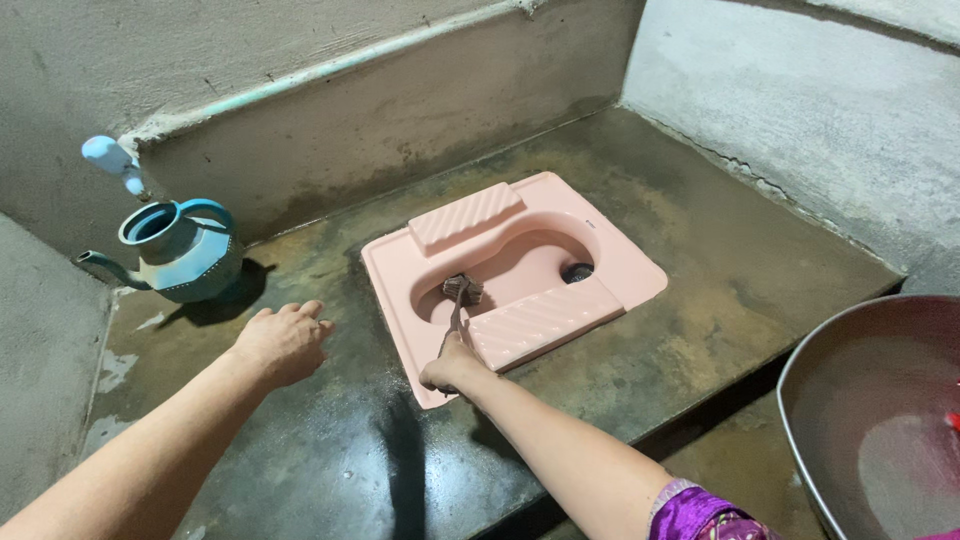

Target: The person cleans a squat toilet by scrubbing the interior bowl with a brush and rinsing the surface with water poured from a red jug.

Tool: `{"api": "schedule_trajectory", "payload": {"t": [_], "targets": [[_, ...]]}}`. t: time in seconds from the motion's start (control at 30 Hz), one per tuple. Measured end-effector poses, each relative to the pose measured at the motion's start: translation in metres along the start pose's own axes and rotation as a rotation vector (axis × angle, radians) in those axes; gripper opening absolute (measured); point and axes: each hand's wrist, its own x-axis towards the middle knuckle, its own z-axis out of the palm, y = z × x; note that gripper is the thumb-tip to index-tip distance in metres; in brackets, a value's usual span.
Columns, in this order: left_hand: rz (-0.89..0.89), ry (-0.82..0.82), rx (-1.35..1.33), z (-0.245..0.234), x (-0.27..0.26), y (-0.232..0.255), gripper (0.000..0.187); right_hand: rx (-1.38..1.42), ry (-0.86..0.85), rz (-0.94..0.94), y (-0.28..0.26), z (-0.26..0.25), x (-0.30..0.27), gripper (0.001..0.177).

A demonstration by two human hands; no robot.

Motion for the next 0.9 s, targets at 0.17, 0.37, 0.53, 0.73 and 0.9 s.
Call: {"api": "schedule_trajectory", "payload": {"t": [0.17,0.37,0.53,0.73,0.9], "targets": [[-0.028,-0.056,0.022,0.002,0.000,0.002,0.049,0.193,-0.067,-0.006,-0.009,-0.007,0.017,0.058],[-0.003,-0.035,-0.009,0.004,0.004,0.000,0.047,0.338,-0.037,-0.024,-0.008,-0.009,0.012,0.047],[0.012,-0.034,0.002,0.002,0.005,0.004,0.046,0.677,-0.069,-0.034,0.003,-0.005,0.027,0.026],[0.024,-0.037,0.003,0.002,0.006,0.006,0.046,0.565,-0.101,-0.013,0.003,-0.018,0.028,0.018],[0.022,-0.048,0.011,0.008,0.010,0.008,0.050,0.420,-0.100,0.007,0.008,-0.036,0.035,0.015]]}}
